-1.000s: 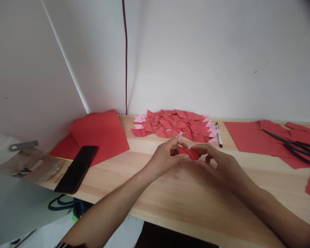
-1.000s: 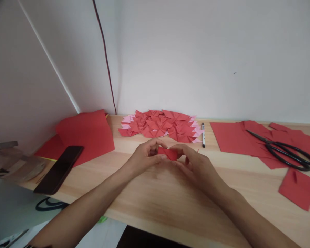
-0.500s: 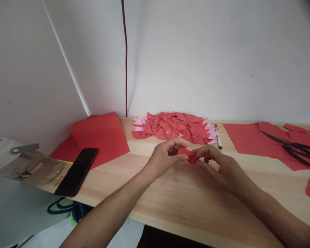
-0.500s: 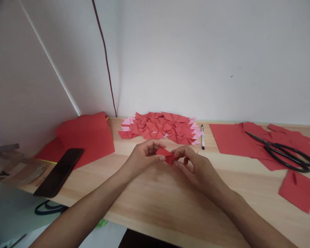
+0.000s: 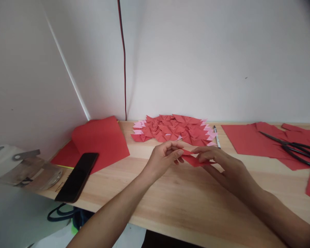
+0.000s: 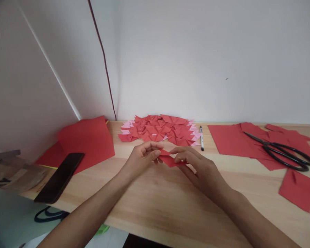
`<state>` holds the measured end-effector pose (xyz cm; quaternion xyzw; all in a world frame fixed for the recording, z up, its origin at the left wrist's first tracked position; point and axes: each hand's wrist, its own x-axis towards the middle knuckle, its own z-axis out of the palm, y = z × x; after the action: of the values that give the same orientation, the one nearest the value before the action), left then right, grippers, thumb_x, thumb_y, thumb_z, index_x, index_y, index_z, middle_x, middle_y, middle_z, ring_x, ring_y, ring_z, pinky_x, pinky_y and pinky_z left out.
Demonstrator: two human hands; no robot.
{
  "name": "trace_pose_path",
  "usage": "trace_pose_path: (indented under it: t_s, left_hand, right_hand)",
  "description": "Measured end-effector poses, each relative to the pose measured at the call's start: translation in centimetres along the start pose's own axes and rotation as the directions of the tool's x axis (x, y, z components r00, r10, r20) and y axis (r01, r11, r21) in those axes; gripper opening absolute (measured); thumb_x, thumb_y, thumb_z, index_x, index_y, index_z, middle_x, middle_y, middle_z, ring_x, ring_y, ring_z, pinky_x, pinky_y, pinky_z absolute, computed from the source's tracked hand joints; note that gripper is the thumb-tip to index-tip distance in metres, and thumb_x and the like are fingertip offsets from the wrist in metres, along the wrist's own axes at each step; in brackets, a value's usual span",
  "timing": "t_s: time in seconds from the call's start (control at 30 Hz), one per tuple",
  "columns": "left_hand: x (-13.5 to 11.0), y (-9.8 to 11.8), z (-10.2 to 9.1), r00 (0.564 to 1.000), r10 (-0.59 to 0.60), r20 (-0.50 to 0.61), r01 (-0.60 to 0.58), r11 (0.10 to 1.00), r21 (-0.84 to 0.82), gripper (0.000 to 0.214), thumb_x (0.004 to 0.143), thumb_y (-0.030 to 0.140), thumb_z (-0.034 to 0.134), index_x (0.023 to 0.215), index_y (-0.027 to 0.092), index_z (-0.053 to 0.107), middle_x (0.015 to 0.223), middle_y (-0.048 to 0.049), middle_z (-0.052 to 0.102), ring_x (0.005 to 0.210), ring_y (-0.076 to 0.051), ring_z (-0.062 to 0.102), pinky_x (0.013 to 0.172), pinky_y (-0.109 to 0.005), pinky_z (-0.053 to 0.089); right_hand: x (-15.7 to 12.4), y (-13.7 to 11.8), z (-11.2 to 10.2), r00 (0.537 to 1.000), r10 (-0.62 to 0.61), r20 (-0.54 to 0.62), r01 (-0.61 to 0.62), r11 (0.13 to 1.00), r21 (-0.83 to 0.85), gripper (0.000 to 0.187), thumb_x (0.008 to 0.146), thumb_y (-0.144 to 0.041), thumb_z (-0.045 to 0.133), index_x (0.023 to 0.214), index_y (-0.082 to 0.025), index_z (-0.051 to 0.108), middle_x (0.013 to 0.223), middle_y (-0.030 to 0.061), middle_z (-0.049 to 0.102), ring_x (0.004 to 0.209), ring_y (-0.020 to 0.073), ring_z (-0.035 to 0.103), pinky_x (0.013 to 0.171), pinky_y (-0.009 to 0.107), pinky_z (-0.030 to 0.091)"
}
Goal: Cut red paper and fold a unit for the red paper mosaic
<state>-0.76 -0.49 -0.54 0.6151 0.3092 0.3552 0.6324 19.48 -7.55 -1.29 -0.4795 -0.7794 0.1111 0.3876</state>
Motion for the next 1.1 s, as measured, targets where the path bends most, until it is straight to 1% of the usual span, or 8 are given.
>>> trace_pose_path:
  t_s: [0.27,0.43,0.57,0.63,0.7,0.8,0.97,1.1]
  left_hand:
    - [-0.22,0.07,-0.16,1.0,0.031,-0.001,-0.031,0.99,0.136,0.036,0.072,0.022,0.072,0.107,0.016,0.063,0.102,-0.0081,0.067,0.094,-0.018,0.062,0.082,-0.029,0.048]
    - [-0.49,0.19,0.03,0.998,0.058,0.019,-0.061,0.982,0.18,0.029,0.083,0.024,0.06,0.111,0.018,0.061,0.105,-0.0076,0.067,0.091,-0.016,0.064,0.078,-0.028,0.05]
    - [-0.62,0.47,0.24,0.993,0.115,-0.024,-0.105,0.96,0.259,0.024,0.089,0.031,0.052,0.106,0.019,0.062,0.097,-0.0045,0.067,0.074,-0.012,0.064,0.069,-0.025,0.05]
    - [-0.53,0.58,0.24,0.995,0.09,-0.031,-0.084,0.985,0.153,0.024,0.088,0.035,0.052,0.097,0.015,0.062,0.087,-0.0044,0.066,0.07,-0.012,0.064,0.066,-0.025,0.05]
    - [-0.41,0.59,0.17,0.999,0.021,-0.024,-0.023,0.998,-0.066,0.025,0.086,0.037,0.056,0.091,0.013,0.06,0.081,-0.0053,0.066,0.069,-0.014,0.064,0.064,-0.025,0.05]
    - [-0.34,0.47,0.02,0.996,-0.084,0.021,0.086,0.939,-0.332,0.028,0.079,0.034,0.067,0.094,0.011,0.06,0.084,-0.0079,0.067,0.069,-0.014,0.064,0.065,-0.025,0.051]
    - [-0.67,0.28,0.0,0.979,-0.177,0.105,0.204,0.903,-0.378,0.034,0.072,0.025,0.074,0.1,0.011,0.061,0.09,-0.01,0.068,0.075,-0.016,0.067,0.069,-0.027,0.053]
    - [-0.86,0.31,0.17,0.968,-0.236,0.082,0.249,0.885,-0.394,0.034,0.07,0.025,0.076,0.099,0.012,0.062,0.088,-0.009,0.07,0.074,-0.018,0.069,0.073,-0.032,0.054]
  right_hand:
    - [-0.32,-0.07,-0.01,0.999,0.034,-0.028,-0.035,0.998,-0.046,0.009,0.089,-0.019,0.047,0.093,-0.026,0.051,0.111,0.0063,0.067,0.099,0.0193,0.064,0.075,0.031,0.053]
    - [-0.5,-0.21,-0.08,0.999,0.023,-0.032,-0.024,0.999,-0.029,0.013,0.088,-0.017,0.048,0.097,-0.027,0.05,0.115,0.0053,0.067,0.105,0.0203,0.064,0.078,0.032,0.054]
    - [-0.75,-0.22,-0.03,0.998,0.027,-0.06,-0.032,0.997,-0.075,0.015,0.087,-0.017,0.049,0.098,-0.027,0.051,0.111,0.0049,0.069,0.096,0.0203,0.068,0.066,0.028,0.056]
    - [-0.89,-0.2,-0.01,0.997,0.011,-0.074,-0.018,0.995,-0.097,0.016,0.086,-0.017,0.049,0.098,-0.027,0.052,0.109,0.0042,0.07,0.094,0.0199,0.069,0.064,0.028,0.056]
    - [-0.99,-0.17,0.01,0.997,-0.014,-0.07,0.007,0.995,-0.097,0.018,0.087,-0.015,0.049,0.1,-0.028,0.052,0.11,0.0034,0.07,0.095,0.0191,0.069,0.066,0.028,0.057]
    - [-1.05,-0.05,0.03,0.998,-0.049,-0.047,0.044,0.993,-0.113,0.021,0.086,-0.013,0.048,0.099,-0.029,0.052,0.111,0.0018,0.07,0.094,0.0182,0.069,0.067,0.028,0.057]
    - [-1.05,0.3,0.26,0.996,-0.086,-0.038,0.08,0.986,-0.144,0.027,0.087,-0.013,0.05,0.107,-0.03,0.05,0.113,0.0015,0.069,0.096,0.0177,0.068,0.076,0.029,0.057]
    - [-0.85,0.39,0.4,0.997,-0.062,-0.037,0.057,0.99,-0.131,0.032,0.088,-0.015,0.05,0.118,-0.028,0.048,0.113,0.0039,0.068,0.101,0.0176,0.066,0.081,0.03,0.056]
